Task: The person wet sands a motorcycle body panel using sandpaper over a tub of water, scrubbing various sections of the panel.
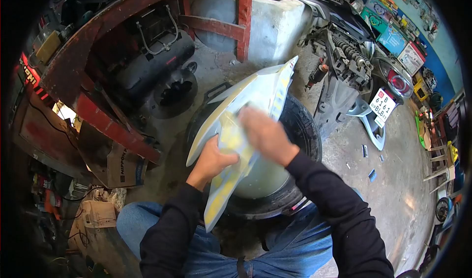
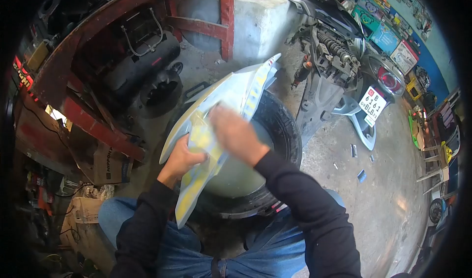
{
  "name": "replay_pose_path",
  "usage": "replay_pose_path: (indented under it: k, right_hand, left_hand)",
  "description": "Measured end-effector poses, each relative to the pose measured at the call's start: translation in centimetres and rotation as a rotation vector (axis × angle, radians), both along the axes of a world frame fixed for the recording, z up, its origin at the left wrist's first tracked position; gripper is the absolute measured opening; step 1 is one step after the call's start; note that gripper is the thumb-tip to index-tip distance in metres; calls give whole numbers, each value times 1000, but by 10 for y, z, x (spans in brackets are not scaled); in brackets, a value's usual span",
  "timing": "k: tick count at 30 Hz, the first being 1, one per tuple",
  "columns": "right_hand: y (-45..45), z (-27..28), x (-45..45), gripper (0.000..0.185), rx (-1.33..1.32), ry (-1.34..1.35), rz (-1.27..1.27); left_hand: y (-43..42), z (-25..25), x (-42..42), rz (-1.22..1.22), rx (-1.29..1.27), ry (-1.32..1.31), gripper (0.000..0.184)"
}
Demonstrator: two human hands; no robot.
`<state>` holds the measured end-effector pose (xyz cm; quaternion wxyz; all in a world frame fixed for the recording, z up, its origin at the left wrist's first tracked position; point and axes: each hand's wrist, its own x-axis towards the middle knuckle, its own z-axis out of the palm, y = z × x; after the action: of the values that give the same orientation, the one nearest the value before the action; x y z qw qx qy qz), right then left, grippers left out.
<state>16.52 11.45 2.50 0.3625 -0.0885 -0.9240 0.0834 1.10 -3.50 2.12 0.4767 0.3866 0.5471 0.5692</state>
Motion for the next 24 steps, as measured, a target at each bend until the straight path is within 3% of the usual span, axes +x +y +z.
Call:
replay_pose_path:
  k: [1,2,4,5,6,11,16,18,22,24]
  right_hand:
    - [17,4,0,37,-151,-23,-125]
    - [30,0,-1,39,-24,19,-172]
    - [0,1,-2,40,-48,-64,-171]
    - [-15,-3,2,39,57,19,-17]
    - [-31,10,9,39,63,-74,51]
    - [25,0,1,41,-52,-49,-182]
    - [-16,-2,13,41,-10,-100,-84]
    - [11,1,1,40,-37,-66,-287]
    - [-40,-8,-2,34,180,-74,-284]
    - [-29,-4,-4,33,165,-57,-250]
  left_hand:
    - [-1,0,2,-1,-21,-18,43]
    - [-4,-1,4,1,-26,-22,43]
    - [-1,4,-1,-11,-21,-4,43]
    - [-2,4,-3,-12,-20,-1,43]
    - [-2,3,-4,-8,4,19,43]
    - [-3,4,2,-11,-23,3,43]
    - [-6,1,-5,-12,4,41,43]
    - [-6,1,-2,-16,-6,18,44]
    - [-5,1,-4,-9,18,-10,44]
    - [-2,1,-4,-1,5,-41,44]
